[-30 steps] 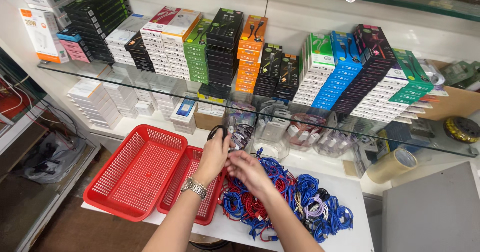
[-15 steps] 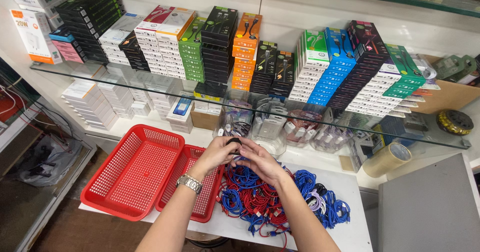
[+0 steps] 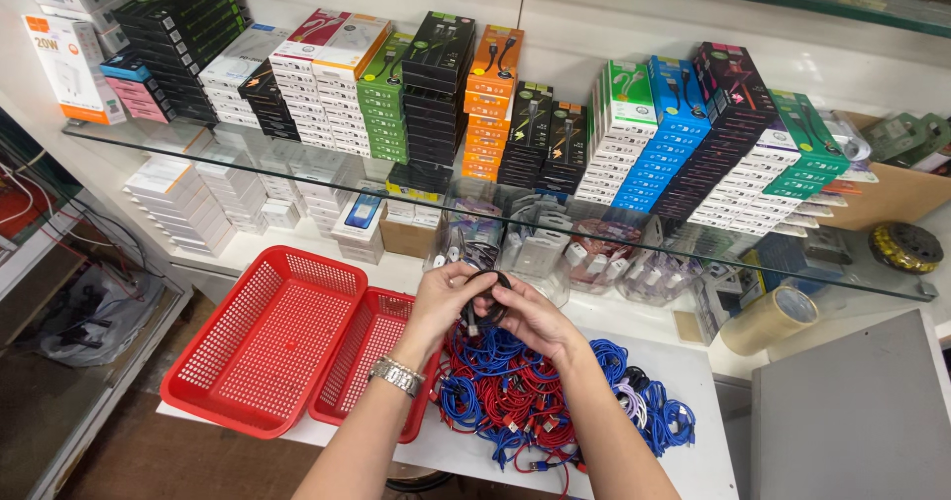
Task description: The person untangles and coils various colored USB cables from a pile on a counter, then places the coiled cables into a red basket. The person handles black, blue, and red cables one at a time, separating them from the tangled mass and arranging them neatly.
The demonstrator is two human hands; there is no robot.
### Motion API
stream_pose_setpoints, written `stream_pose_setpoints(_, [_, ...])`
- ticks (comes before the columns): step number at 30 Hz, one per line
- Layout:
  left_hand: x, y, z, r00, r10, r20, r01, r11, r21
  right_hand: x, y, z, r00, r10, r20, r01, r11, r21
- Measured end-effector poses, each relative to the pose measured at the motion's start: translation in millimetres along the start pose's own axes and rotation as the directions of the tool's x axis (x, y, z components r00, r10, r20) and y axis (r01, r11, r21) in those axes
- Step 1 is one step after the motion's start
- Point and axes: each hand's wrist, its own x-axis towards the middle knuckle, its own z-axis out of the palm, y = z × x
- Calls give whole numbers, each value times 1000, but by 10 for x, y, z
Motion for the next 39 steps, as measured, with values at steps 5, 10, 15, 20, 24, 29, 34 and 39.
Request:
stream_pose_setpoints(5, [-94,107,-220,948,-197,248,250,947,-204,66,6,28,999,-34,-22,33,999,-19])
stream_pose_setpoints(10, [-184,-54,-372,948,-196,250,250,946,-206,137,109,-50,999,30,-14,-30,999,-31])
stream_pose_setpoints(15, [-152,-194,-601,992,-103,73,91,984,152,273,272,59,995,14,-99,-50,928,-370])
stream_pose_setpoints(20, [-151,-289,-706,986,-4,-169,70,922,381,477,570,346,987,-17,-162,-54,906,-421])
stream_pose_setpoints(24, [-178,-350,-881,945,94,-313,50,905,421,588,760,358,992,64,-112,-92,959,-268])
stream_pose_setpoints(29, [-87,-777,-1313,934,155,-323,-18,921,390,1065,1267,166,981,-16,-196,-45,952,-304])
stream_pose_setpoints(34, [-106,-1451,-1955,814,12,-581,359,776,518,1594,1997,1,952,-39,-303,-84,921,-380])
stream_pose_setpoints(39, [-166,-1793,-2085,764,-231,-602,565,690,452,1899,2508,-61,864,78,-498,-271,905,-328])
